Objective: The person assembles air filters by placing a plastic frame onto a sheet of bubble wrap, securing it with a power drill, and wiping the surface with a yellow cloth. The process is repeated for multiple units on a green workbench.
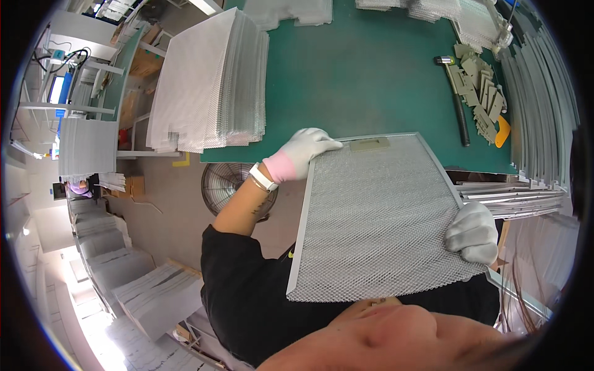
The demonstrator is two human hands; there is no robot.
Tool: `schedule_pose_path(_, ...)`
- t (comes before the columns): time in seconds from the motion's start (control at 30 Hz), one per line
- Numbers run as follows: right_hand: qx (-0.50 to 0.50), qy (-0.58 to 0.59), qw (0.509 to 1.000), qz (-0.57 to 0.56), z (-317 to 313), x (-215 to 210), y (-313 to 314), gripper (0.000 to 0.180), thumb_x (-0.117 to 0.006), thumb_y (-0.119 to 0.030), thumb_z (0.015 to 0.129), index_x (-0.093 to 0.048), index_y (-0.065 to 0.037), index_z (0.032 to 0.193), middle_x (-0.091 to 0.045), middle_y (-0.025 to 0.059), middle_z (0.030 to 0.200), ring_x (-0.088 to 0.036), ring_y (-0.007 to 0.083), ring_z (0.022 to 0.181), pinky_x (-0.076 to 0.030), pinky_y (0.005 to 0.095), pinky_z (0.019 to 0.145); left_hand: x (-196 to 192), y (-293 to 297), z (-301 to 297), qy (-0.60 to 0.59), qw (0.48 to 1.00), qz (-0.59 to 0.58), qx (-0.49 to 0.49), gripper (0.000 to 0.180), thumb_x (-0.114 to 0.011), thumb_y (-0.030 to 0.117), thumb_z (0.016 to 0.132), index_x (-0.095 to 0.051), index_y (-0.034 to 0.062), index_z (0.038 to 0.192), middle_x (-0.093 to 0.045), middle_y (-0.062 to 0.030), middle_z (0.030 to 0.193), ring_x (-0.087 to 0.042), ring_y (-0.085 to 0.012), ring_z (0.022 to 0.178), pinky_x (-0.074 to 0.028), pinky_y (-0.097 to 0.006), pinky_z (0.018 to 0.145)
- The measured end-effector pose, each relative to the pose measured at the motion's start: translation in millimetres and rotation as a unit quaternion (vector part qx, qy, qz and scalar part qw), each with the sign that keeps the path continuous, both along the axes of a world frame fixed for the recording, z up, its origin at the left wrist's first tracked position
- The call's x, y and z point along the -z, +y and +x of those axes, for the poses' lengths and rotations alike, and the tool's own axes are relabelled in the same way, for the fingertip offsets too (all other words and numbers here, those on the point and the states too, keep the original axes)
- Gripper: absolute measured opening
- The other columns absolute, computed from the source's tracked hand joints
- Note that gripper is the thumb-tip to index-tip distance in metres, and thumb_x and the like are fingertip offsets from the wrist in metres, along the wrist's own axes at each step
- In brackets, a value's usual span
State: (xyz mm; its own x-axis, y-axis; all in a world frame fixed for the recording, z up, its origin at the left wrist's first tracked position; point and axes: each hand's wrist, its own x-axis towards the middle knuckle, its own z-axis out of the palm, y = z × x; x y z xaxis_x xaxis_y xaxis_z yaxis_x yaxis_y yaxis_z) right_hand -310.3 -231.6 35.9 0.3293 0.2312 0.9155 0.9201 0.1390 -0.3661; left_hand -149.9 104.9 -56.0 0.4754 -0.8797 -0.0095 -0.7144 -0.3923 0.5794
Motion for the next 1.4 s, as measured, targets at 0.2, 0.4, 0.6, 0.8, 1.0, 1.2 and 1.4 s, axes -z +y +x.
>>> schedule_pose_path(0.2, -0.002, 0.030, 0.994, -0.106, -10.0, 1.7, -22.9, 0.010, -0.058, -0.006, 0.087, -0.049, -0.009, 0.085, -0.064, 0.0104, 0.089, -0.066, 0.0174, 0.070, -0.051, 0.0264, 0.056, -29.0, -20.1, 34.9, 0.064, 0.993, 0.103, -0.013, 0.034, -0.052, 0.011, 0.090, -0.064, 0.0013, 0.121, -0.067, -0.0179, 0.106, -0.061, -0.0322, 0.105, -0.044, -0.043, 0.101)
schedule_pose_path(0.4, -0.035, -0.007, 0.998, -0.050, -1.5, 6.4, -11.0, 0.018, -0.058, -0.008, 0.071, -0.040, -0.009, 0.071, -0.061, 0.0114, 0.078, -0.063, 0.0147, 0.057, -0.042, 0.0221, 0.042, 36.8, -123.4, 31.1, 0.143, 0.967, -0.042, 0.206, 0.059, -0.040, 0.040, 0.104, -0.042, -0.0002, 0.147, -0.043, -0.0221, 0.150, -0.034, -0.0399, 0.143, -0.026, -0.047, 0.120)
schedule_pose_path(0.6, -0.036, 0.020, 0.998, -0.047, -5.6, -1.4, -5.9, 0.030, -0.057, -0.020, 0.046, -0.028, -0.012, 0.046, -0.059, 0.0110, 0.061, -0.057, 0.0134, 0.045, -0.030, 0.0209, 0.032, 32.8, -145.6, 29.9, 0.168, 0.965, -0.025, 0.199, 0.055, -0.043, 0.035, 0.102, -0.046, -0.0018, 0.143, -0.047, -0.0227, 0.145, -0.040, -0.0369, 0.139, -0.028, -0.046, 0.118)
schedule_pose_path(0.8, 0.026, 0.048, 0.994, -0.096, -13.2, -5.2, -15.1, 0.025, -0.065, -0.016, 0.056, -0.040, -0.010, 0.053, -0.067, 0.0102, 0.077, -0.064, 0.0164, 0.062, -0.045, 0.0290, 0.044, -17.0, -129.4, 18.9, 0.123, 0.985, 0.093, 0.081, 0.045, -0.049, 0.026, 0.097, -0.056, -0.0036, 0.131, -0.063, -0.0229, 0.124, -0.057, -0.0357, 0.120, -0.042, -0.041, 0.108)
schedule_pose_path(1.0, 0.024, -0.006, 0.989, -0.144, 28.4, -20.3, -35.9, 0.014, -0.056, -0.017, 0.096, -0.050, -0.009, 0.087, -0.065, 0.0079, 0.091, -0.066, 0.0189, 0.079, -0.050, 0.0301, 0.060, -78.8, -84.2, 43.9, 0.261, 0.963, 0.001, 0.067, 0.051, -0.042, 0.036, 0.104, -0.053, -0.0014, 0.138, -0.066, -0.0219, 0.125, -0.063, -0.0286, 0.119, -0.043, -0.039, 0.109)
schedule_pose_path(1.2, 0.244, 0.216, 0.943, 0.060, 93.2, -38.5, -7.1, 0.032, -0.062, -0.033, 0.099, -0.060, -0.002, 0.107, -0.062, 0.0109, 0.093, -0.059, 0.0202, 0.086, -0.048, 0.0331, 0.072, -114.3, -21.5, -9.6, 0.040, 0.804, -0.593, -0.005, 0.033, -0.076, 0.014, 0.087, -0.063, -0.0013, 0.112, -0.067, -0.0171, 0.101, -0.066, -0.0306, 0.092, -0.054, -0.046, 0.080)
schedule_pose_path(1.4, 0.134, 0.194, 0.960, 0.154, 101.0, -14.8, -16.7, 0.016, -0.060, -0.002, 0.092, -0.063, 0.004, 0.106, -0.068, 0.0161, 0.102, -0.064, 0.0207, 0.091, -0.050, 0.0336, 0.087, -111.1, -44.2, -28.8, -0.065, 0.783, -0.586, -0.199, 0.021, -0.074, 0.020, 0.091, -0.061, 0.0027, 0.093, -0.064, -0.0098, 0.083, -0.062, -0.0245, 0.075, -0.052, -0.040, 0.073)
